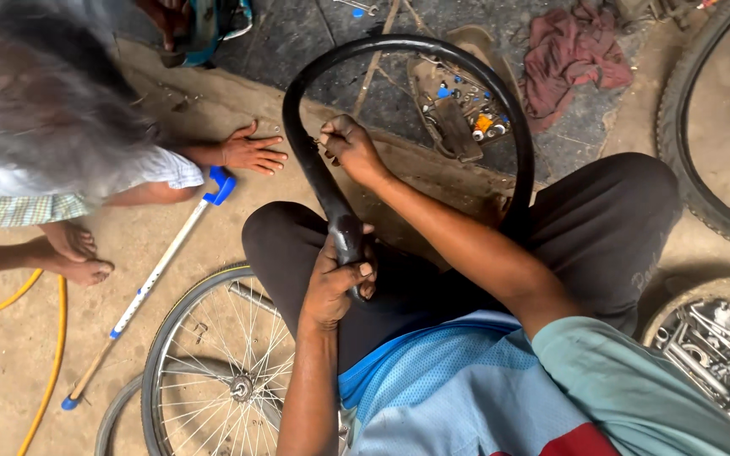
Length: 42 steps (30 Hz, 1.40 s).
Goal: Patching a bicycle inner tube by sanding the surface and applying adhesive.
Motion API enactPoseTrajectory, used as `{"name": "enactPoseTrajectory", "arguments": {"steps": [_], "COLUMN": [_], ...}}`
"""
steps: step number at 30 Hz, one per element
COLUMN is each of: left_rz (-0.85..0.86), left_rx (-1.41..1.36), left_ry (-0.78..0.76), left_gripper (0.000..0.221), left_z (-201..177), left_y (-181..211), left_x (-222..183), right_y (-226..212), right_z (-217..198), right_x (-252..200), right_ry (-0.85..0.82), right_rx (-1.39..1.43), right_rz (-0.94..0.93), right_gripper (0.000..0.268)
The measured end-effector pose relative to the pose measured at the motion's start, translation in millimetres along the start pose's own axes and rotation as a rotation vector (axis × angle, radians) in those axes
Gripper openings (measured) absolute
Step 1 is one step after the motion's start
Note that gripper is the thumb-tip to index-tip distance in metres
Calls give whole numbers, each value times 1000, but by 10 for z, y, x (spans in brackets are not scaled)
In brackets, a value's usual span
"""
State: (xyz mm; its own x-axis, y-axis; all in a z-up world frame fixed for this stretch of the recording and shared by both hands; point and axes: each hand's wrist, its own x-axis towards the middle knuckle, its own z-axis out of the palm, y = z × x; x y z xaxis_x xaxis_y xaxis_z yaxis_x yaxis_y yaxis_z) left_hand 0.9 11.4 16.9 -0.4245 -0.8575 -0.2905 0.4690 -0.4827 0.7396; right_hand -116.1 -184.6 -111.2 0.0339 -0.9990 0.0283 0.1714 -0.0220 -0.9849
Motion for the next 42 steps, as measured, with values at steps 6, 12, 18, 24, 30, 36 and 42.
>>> {"name": "enactPoseTrajectory", "arguments": {"steps": [6, 12, 18, 24, 30, 36, 42], "left_rz": [40, 54, 78, 79, 85, 50, 48], "left_rx": [20, 25, 69, 57, 34, 22, 36], "left_ry": [35, 39, 45, 32, 40, 66, 35], "left_gripper": [62, 61, 59, 59, 60, 61, 61], "left_z": [20, 27, -1, 1, 24, 18, -17], "left_y": [11, 0, -30, -29, 4, 19, -20], "left_x": [4, 21, 47, 64, 52, 21, 24], "right_y": [-48, -292, -398, -368, -208, -362, -427], "right_z": [-20, -23, -6, 47, 131, 122, 100], "right_x": [77, 100, 149, 101, 101, 79, 94], "right_ry": [-3, -136, -117, -56, 31, 4, -26], "right_rx": [-123, -111, -38, 191, 396, 415, 457], "right_rz": [212, 276, 322, 259, 272, 283, 280], "right_gripper": [31, 21, 27, 23, 27, 28, 29]}}
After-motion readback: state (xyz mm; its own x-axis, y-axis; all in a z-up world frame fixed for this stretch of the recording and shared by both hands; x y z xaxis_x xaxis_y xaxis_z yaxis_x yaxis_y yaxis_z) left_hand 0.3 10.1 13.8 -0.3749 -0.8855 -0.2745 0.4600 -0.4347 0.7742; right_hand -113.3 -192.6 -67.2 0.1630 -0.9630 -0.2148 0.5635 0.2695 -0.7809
